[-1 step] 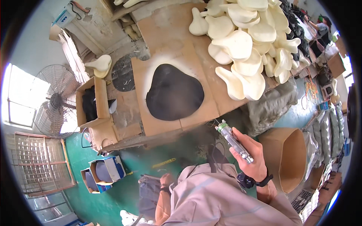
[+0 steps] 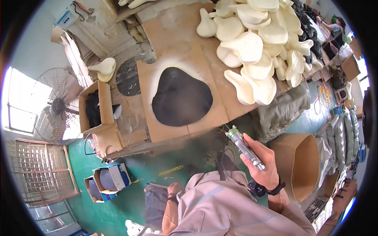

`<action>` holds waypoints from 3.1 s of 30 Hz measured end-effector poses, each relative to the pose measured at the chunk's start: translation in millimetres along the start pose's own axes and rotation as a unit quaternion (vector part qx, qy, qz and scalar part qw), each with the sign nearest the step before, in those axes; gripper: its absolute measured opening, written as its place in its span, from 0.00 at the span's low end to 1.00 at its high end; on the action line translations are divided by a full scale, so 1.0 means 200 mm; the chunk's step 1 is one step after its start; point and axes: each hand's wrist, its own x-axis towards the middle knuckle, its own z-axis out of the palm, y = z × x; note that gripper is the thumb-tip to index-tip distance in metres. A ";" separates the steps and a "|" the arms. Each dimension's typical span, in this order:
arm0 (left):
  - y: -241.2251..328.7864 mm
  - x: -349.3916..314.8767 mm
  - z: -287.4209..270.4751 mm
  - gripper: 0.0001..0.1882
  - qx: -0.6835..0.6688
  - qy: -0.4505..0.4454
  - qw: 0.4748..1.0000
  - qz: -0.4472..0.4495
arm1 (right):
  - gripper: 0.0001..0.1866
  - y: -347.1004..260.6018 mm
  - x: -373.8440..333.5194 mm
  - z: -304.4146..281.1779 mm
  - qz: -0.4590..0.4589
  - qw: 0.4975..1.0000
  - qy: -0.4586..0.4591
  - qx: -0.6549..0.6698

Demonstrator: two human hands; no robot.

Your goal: The person repeatedly picks up dark, curved parts from a wire rack and sprays them with a handheld spray gun. After spraying, the person places the parts onto a cardboard surface next to a pile of white parts. The person continues this cycle of picking, spraying, and placing throughout the video.

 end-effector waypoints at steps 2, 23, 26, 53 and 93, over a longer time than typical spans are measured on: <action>0.02 -0.07 0.02 0.12 0.102 -0.004 0.994 0.045 | 0.30 0.00 -0.02 -0.02 0.000 1.000 -0.002 -0.017; 0.17 0.21 0.03 0.19 -0.023 -0.002 1.000 -0.007 | 0.35 -0.02 -0.24 -0.16 0.041 0.988 -0.142 -0.033; 0.17 0.20 0.00 0.23 0.186 -0.038 0.981 0.049 | 0.39 -0.09 -0.15 -0.14 0.024 0.978 -0.206 -0.002; 0.18 0.14 0.08 0.09 0.178 -0.022 0.982 0.066 | 0.35 -0.06 0.01 -0.19 -0.030 0.987 -0.139 -0.071; 2.17 0.99 0.07 0.20 0.154 0.399 0.899 0.094 | 0.32 0.20 -0.07 -0.37 0.051 0.998 -0.045 -0.002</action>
